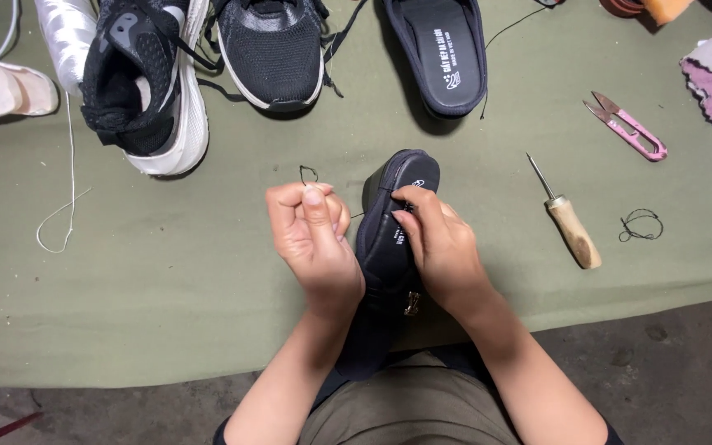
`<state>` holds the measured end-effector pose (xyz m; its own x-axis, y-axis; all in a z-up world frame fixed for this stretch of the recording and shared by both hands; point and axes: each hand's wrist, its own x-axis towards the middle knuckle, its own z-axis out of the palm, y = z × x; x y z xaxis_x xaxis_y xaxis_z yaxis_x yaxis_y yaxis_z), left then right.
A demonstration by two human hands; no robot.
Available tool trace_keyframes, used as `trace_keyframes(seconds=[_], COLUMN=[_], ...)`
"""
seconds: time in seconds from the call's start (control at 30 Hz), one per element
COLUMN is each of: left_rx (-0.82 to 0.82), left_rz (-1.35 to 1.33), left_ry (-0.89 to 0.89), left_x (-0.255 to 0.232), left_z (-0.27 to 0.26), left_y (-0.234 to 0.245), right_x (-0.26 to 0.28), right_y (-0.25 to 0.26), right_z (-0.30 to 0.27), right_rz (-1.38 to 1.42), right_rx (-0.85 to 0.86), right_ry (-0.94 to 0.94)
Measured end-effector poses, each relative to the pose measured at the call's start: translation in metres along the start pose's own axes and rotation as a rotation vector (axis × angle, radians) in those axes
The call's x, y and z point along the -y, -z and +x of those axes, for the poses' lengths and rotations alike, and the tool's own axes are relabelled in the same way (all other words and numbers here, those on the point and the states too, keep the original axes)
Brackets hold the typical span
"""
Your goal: The person uses a wooden-handled awl to puncture holes along the edge of a black slip-on shoe. They then thread a needle with black thread and sew the shoe's upper to the sole, pulling the thread tight to secure the stitching.
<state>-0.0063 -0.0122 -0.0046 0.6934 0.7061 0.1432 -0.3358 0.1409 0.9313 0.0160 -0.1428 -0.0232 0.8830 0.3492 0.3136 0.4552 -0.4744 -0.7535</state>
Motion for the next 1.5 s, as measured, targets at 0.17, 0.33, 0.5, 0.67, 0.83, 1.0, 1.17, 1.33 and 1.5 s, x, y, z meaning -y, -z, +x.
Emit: trace_keyframes(seconds=[0.17, 0.33, 0.5, 0.67, 0.83, 1.0, 1.17, 1.33, 1.5], left_rx=[-0.036, 0.083, 0.259, 0.03, 0.308, 0.687, 0.748, 0.791, 0.838], left_rz=[0.099, 0.05, -0.188, 0.591, 0.817, 1.133, 1.239, 1.31, 1.359], left_ry=[-0.081, 0.145, 0.726, -0.048, -0.117, -0.08, -0.319, -0.646, -0.656], left_x=[-0.006, -0.017, 0.024, -0.03, -0.083, -0.057, -0.054, -0.061, -0.061], left_z=[-0.006, 0.029, 0.073, 0.066, -0.016, -0.07, -0.062, -0.043, -0.034], left_y=[0.001, -0.002, 0.033, 0.063, 0.025, 0.002, 0.02, 0.052, 0.059], right_x=[0.004, 0.007, -0.022, -0.023, -0.007, 0.023, 0.013, 0.013, 0.013], right_y=[-0.002, 0.007, 0.03, 0.095, 0.116, 0.075, 0.035, 0.038, 0.045], right_z=[0.001, 0.003, -0.007, -0.009, -0.001, 0.05, 0.086, 0.077, 0.07], right_rz=[-0.012, 0.015, 0.329, -0.147, -0.398, -0.233, -0.364, -0.006, 0.768], right_rx=[0.042, 0.146, 0.229, 0.108, 0.053, 0.186, 0.732, 0.743, 0.457], right_ry=[-0.021, -0.235, -0.444, -0.574, -0.377, 0.037, 0.053, -0.182, -0.575])
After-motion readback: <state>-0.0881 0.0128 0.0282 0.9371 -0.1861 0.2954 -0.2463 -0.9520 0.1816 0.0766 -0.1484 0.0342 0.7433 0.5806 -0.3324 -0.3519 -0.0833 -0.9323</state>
